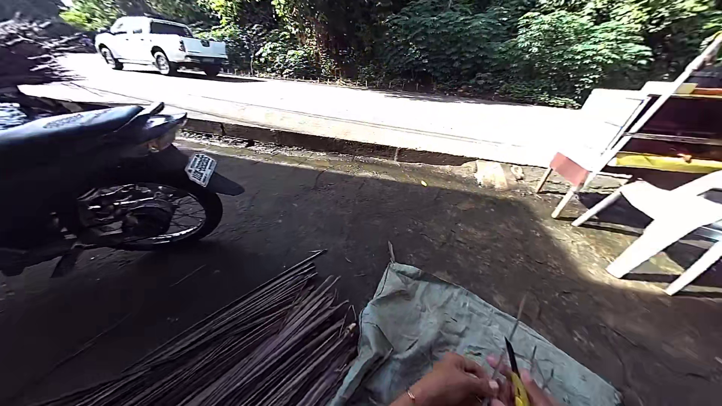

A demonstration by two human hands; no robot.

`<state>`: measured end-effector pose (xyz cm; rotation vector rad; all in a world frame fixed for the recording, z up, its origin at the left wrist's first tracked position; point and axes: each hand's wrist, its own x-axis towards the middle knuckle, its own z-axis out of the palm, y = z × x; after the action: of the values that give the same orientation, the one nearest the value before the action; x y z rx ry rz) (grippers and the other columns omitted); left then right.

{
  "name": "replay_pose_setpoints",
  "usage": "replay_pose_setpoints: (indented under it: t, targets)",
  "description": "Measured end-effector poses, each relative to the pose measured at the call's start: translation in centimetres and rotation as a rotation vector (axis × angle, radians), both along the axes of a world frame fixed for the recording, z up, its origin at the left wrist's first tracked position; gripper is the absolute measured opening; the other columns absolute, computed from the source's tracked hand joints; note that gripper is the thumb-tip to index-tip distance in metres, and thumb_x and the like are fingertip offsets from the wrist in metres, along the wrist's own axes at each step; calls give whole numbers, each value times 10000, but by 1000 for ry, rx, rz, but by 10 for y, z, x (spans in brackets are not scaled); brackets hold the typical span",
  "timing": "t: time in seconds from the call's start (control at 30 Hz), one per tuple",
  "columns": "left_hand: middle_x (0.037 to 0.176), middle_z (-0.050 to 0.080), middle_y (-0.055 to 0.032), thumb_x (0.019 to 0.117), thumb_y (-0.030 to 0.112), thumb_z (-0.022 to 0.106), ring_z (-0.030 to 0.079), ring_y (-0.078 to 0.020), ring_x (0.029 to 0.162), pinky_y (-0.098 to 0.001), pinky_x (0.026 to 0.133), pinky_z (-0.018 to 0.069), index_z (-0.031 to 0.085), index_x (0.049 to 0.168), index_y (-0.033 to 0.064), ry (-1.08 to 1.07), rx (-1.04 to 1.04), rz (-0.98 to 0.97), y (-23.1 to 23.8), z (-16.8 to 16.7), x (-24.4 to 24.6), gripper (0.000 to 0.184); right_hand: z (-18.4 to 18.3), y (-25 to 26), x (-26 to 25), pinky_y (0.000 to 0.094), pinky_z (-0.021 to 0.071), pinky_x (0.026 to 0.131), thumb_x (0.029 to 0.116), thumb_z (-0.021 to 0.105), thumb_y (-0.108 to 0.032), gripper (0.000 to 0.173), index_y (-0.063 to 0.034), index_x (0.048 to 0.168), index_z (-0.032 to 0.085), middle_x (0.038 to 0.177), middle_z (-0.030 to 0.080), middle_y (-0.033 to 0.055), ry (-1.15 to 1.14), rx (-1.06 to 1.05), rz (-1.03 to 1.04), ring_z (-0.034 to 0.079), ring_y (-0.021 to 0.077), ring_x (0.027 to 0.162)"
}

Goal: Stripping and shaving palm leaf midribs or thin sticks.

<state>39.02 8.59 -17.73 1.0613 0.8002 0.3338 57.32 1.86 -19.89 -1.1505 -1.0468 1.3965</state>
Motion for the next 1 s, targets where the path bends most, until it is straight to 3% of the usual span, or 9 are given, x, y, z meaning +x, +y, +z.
replay_pose_setpoints:
  t: [0.1,0.3,0.5,0.57,0.63,0.7,0.87,1.0]
  targets:
    - [816,732,-52,1041,74,570,705,-99,679,-259,689,595,604,1159,-41,41,20,51,-1,11,-2,168,0,-4,-7,181,477,567,1067,305,-151,420,64,1311,571,767,648,-81,-92,0,-25,537,-18,579]
    - [808,749,-56,1051,51,534,727,-124,689,-275,696,614,655,1074,-24,16,-8,28,-2,15,-8,145,-4,-5,-15,177,478,533,1040,452,-179,377,13,1340,578,897,708,-27,-18,-31,7,552,-11,579]
    - [754,727,-24,1067,66,500,711,-106,681,-275,715,608,672,1003,-2,72,-17,-2,-3,19,-9,195,-3,-5,-17,158,418,467,1003,548,-166,357,8,1310,604,734,668,-68,13,1,-20,499,-23,496]
    - [735,722,-19,1066,56,495,709,-102,669,-268,703,607,675,983,-1,80,-14,-7,-3,18,-9,206,-2,-5,-16,138,413,486,983,592,-152,313,4,1249,646,729,665,-92,-59,51,-56,500,-52,514]
    - [723,716,-9,1066,56,491,705,-97,664,-264,701,603,682,979,6,83,-16,-14,-3,19,-8,216,-4,-3,-9,148,473,586,970,633,-152,326,20,1244,673,847,718,-53,-183,120,-104,554,-50,611]
    - [717,710,-3,1066,47,481,698,-92,660,-260,699,602,696,998,1,78,-27,-35,-4,21,-7,230,-8,-1,2,178,504,663,973,637,-178,366,13,1283,673,953,736,3,-292,156,-174,580,-29,681]
    - [718,717,5,1060,28,463,703,-85,661,-258,707,608,708,1016,1,64,-15,-128,-8,20,-9,251,2,1,32,152,384,488,976,599,-64,406,16,1374,601,702,590,-73,-255,130,-354,446,-36,513]
    - [733,727,3,1053,22,462,711,-91,675,-262,714,611,713,1003,13,68,-15,-170,-9,20,-11,257,7,-4,44,156,388,478,1008,570,-62,380,13,1379,601,729,616,-56,-248,131,-480,453,-30,513]
